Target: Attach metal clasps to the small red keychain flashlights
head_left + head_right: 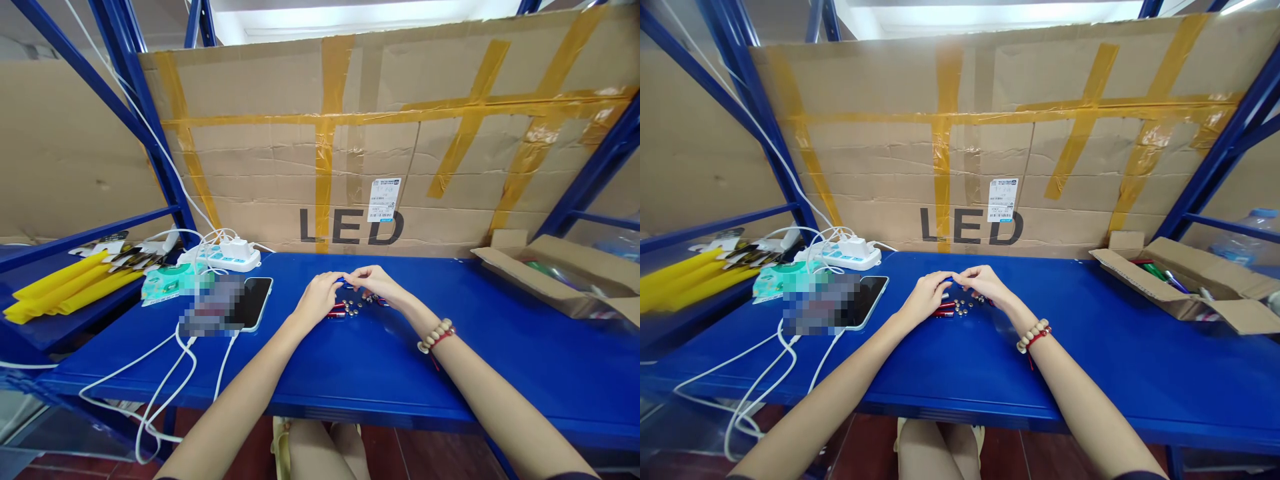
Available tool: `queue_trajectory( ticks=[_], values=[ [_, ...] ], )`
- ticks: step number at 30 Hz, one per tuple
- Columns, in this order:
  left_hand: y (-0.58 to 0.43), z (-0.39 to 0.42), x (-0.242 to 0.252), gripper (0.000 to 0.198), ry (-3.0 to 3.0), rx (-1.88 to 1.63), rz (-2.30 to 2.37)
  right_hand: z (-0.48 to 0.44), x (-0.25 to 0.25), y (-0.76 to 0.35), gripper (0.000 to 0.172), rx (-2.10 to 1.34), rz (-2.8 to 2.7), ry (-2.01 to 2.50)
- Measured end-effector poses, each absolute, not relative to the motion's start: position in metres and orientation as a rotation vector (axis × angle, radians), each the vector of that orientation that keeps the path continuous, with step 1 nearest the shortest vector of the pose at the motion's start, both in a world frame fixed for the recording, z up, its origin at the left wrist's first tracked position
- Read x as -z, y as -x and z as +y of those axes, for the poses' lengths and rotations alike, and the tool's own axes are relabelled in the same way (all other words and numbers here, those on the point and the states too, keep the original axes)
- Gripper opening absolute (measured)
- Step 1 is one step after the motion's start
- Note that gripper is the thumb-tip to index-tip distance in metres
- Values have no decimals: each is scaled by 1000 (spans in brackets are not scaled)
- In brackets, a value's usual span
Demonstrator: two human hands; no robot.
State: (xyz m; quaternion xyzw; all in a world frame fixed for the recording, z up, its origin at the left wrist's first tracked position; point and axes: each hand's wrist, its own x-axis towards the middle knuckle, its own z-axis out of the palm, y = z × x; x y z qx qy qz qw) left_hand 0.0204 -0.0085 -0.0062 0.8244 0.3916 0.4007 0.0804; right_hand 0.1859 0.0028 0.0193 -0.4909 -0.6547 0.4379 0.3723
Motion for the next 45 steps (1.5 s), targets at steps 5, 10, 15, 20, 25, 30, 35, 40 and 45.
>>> queue_trajectory(
  ticks=[5, 10, 15, 20, 25, 30, 35, 40, 45],
  values=[
    [-21, -4, 4, 24, -2342, -1284, 1188, 8, -19, -189, 40, -759, -1802, 1101],
    [-21, -7, -1, 23, -2288, -1197, 1137, 11, -21, -197, 29, -490, -1976, 890],
    [-19, -10, -5, 24, -2268, -1025, 1068, 10, -26, -203, 23, -385, -2055, 854],
    [-19, -14, -5, 24, -2300, -937, 1013, 11, -25, -207, 20, -319, -2140, 872],
    [-19, -16, -1, 23, -2296, -922, 991, 14, -20, -207, 17, -321, -2188, 897],
    [-18, -17, 0, 21, -2239, -967, 991, 14, -17, -204, 18, -372, -2144, 858],
    [-19, -15, 3, 20, -2210, -1073, 1014, 9, -21, -201, 18, -424, -2070, 909],
    [-19, -15, 4, 17, -2275, -1126, 1039, 7, -23, -199, 20, -552, -2077, 951],
    [-17, -16, 2, 15, -2365, -1121, 1117, 9, -21, -199, 26, -657, -2068, 995]
  ],
)
